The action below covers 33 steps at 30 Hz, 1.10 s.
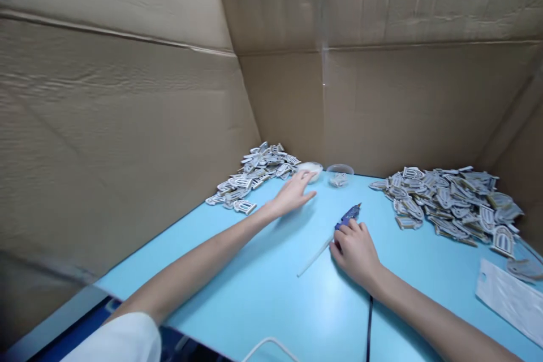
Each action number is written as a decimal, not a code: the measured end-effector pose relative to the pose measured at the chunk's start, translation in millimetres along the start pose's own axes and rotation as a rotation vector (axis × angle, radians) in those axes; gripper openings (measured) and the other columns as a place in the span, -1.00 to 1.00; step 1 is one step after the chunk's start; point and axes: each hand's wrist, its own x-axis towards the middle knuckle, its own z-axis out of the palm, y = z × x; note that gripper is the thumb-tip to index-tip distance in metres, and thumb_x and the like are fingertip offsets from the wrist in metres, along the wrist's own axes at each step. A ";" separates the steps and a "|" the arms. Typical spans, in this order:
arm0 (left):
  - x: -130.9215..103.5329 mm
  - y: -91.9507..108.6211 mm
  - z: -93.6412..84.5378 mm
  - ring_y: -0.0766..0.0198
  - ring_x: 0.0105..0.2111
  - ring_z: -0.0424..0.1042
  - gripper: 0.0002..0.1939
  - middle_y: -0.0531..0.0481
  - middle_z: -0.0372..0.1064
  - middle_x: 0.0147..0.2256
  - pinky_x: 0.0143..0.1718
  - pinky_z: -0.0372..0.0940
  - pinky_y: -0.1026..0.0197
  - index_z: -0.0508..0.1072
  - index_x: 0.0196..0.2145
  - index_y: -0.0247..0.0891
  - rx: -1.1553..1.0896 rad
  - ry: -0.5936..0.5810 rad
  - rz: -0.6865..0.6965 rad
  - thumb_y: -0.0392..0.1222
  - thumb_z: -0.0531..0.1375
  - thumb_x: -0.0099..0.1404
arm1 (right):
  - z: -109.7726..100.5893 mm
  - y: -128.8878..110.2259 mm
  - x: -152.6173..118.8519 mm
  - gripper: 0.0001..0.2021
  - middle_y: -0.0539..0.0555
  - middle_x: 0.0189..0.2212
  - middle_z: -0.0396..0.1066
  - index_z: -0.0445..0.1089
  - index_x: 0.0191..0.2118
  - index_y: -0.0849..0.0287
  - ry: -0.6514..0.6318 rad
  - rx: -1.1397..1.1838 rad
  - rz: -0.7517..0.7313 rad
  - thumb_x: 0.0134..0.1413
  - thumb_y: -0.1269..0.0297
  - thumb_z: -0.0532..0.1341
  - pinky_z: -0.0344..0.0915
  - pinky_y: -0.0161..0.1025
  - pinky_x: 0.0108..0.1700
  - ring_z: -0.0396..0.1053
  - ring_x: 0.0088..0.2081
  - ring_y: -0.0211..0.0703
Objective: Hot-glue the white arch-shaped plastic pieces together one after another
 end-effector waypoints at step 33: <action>-42.8 -80.5 32.7 0.13 -0.09 0.56 -0.51 -0.10 0.57 -0.04 -0.03 0.42 0.23 0.61 0.05 -0.28 -0.477 -0.335 0.456 -0.35 0.36 0.13 | -14.1 27.7 242.9 -0.61 0.39 0.00 0.57 0.60 0.01 0.34 -0.125 -0.214 -0.005 0.41 0.48 0.00 0.20 -0.11 0.07 0.45 0.05 0.09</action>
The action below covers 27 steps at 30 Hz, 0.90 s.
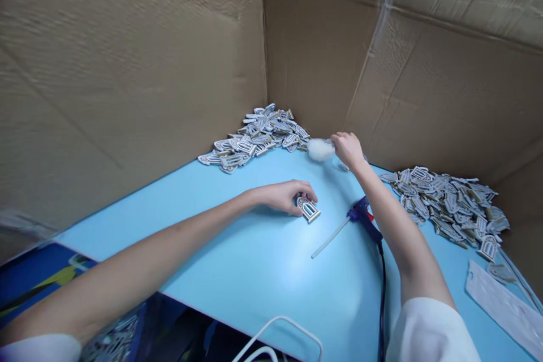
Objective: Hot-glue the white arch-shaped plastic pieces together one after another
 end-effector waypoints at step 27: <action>14.5 22.5 39.5 0.15 -0.20 0.49 -0.62 -0.11 0.53 -0.25 -0.08 0.33 0.10 0.55 -0.40 -0.25 -0.470 0.381 0.020 0.14 0.31 0.35 | 17.0 -29.7 -156.0 -0.70 0.00 -0.50 0.46 0.66 -0.18 0.20 -0.004 1.073 0.126 0.10 0.08 0.39 0.22 -0.25 -0.37 0.28 -0.50 -0.22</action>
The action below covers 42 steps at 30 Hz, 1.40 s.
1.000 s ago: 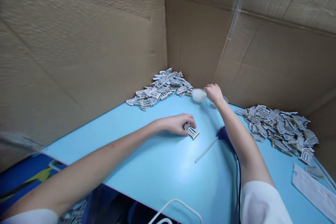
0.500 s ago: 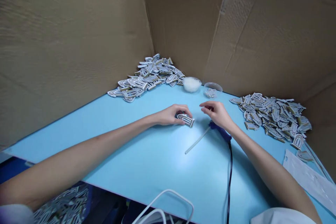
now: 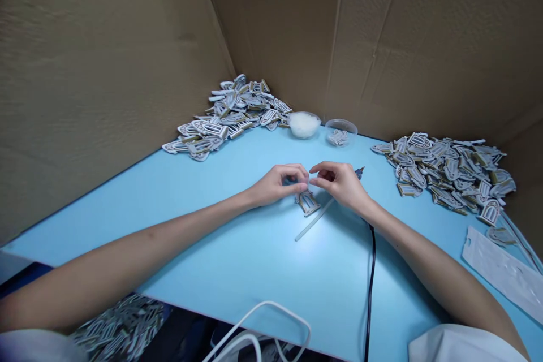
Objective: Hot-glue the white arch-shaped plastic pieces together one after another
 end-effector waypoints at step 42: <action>1.0 -10.3 -22.6 0.00 0.00 0.45 -0.65 -0.12 0.55 -0.05 0.22 0.22 -0.04 0.66 -0.12 -0.18 0.250 -0.294 0.132 0.01 0.48 0.19 | 18.8 -2.2 -24.9 -0.80 0.16 -0.08 0.41 0.54 -0.01 0.09 -0.124 -0.451 -0.250 0.30 0.40 0.29 0.38 -0.09 -0.05 0.44 -0.11 0.02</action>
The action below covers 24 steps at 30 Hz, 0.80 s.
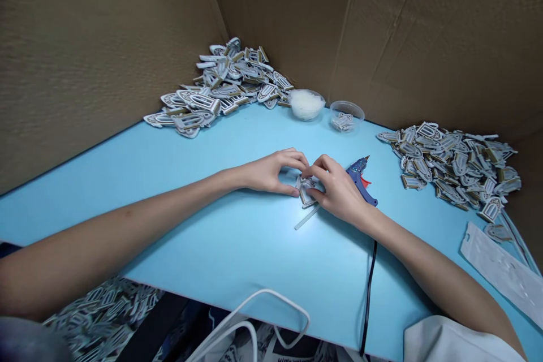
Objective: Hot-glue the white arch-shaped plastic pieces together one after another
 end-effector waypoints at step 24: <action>-0.5 5.7 8.9 0.04 -0.09 0.46 -0.63 -0.06 0.59 -0.16 0.07 0.24 0.04 0.62 -0.13 -0.20 0.096 0.046 -0.095 0.07 0.48 0.21 | -25.3 31.7 -64.0 -0.54 0.08 -0.48 0.52 0.49 -0.23 0.16 0.134 0.742 0.541 0.25 -0.22 0.26 0.26 -0.22 -0.51 0.30 -0.54 -0.17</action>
